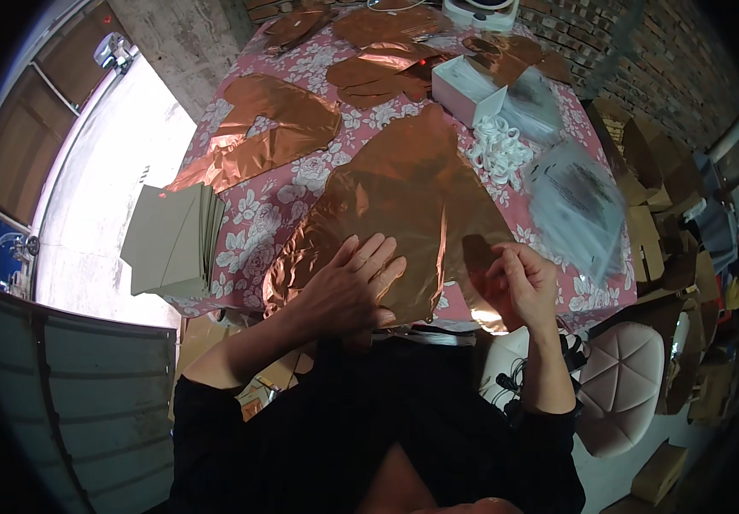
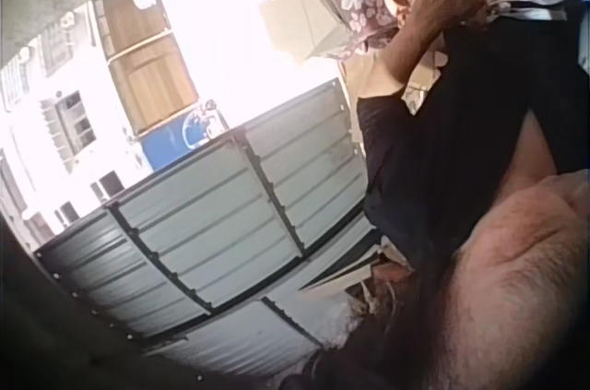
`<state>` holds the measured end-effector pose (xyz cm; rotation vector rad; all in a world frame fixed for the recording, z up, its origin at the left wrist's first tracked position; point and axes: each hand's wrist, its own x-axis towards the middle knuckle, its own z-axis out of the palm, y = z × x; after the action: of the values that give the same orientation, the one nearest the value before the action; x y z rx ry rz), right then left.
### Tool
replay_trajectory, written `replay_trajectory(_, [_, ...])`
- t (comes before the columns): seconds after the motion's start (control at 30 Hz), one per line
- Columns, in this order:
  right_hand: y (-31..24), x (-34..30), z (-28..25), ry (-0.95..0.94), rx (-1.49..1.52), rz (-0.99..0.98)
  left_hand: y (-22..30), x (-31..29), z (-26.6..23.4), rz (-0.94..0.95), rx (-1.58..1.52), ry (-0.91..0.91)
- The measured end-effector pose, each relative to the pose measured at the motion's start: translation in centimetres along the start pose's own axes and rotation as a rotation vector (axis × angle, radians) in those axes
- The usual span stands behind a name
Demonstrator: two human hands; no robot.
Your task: The person packs heart-shaped foil balloons into cardboard packaging sleeves by hand.
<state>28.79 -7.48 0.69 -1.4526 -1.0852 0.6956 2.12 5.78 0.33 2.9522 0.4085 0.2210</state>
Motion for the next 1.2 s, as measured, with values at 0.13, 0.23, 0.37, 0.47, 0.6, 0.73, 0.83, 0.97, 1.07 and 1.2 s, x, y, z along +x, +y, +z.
replay_trajectory(0.13, [-0.5,0.7,1.6,-0.068,-0.15,-0.027,0.2,-0.1,-0.7,-0.019,-0.017,-0.053])
replay_trajectory(0.23, [-1.8,2.0,3.3,-0.107,-0.369,-0.243,-0.1,-0.2,-0.5,-0.001,-0.024,-0.033])
replay_trajectory(0.37, [-1.7,2.9,6.2,-0.241,-0.598,-0.466,0.0,-0.2,-0.4,0.015,0.004,0.003])
replay_trajectory(0.47, [-0.8,3.3,8.7,-0.356,-0.735,-0.543,-0.4,-0.3,0.2,0.054,0.035,0.048])
replay_trajectory(0.6, [1.4,3.1,9.8,-0.468,-0.958,-0.602,-0.4,-0.2,0.1,0.057,0.008,0.064])
replay_trajectory(0.73, [2.0,3.0,10.1,-0.471,-0.992,-0.649,-0.8,-0.6,0.8,0.043,-0.096,0.128])
replay_trajectory(0.83, [1.6,3.0,10.5,-0.498,-1.035,-0.647,-1.3,-0.7,-2.3,-0.079,-0.205,0.018])
replay_trajectory(0.97, [0.7,3.0,10.5,-0.532,-1.06,-0.604,-2.3,-5.6,-2.2,-0.306,-0.201,0.638])
replay_trajectory(1.07, [0.4,3.0,10.2,-0.552,-1.074,-0.56,-0.4,-9.7,-2.2,-0.671,-0.336,0.865])
replay_trajectory(1.2, [0.5,2.9,10.2,-0.562,-1.091,-0.553,2.4,-14.7,-0.9,-1.132,-0.91,0.727])
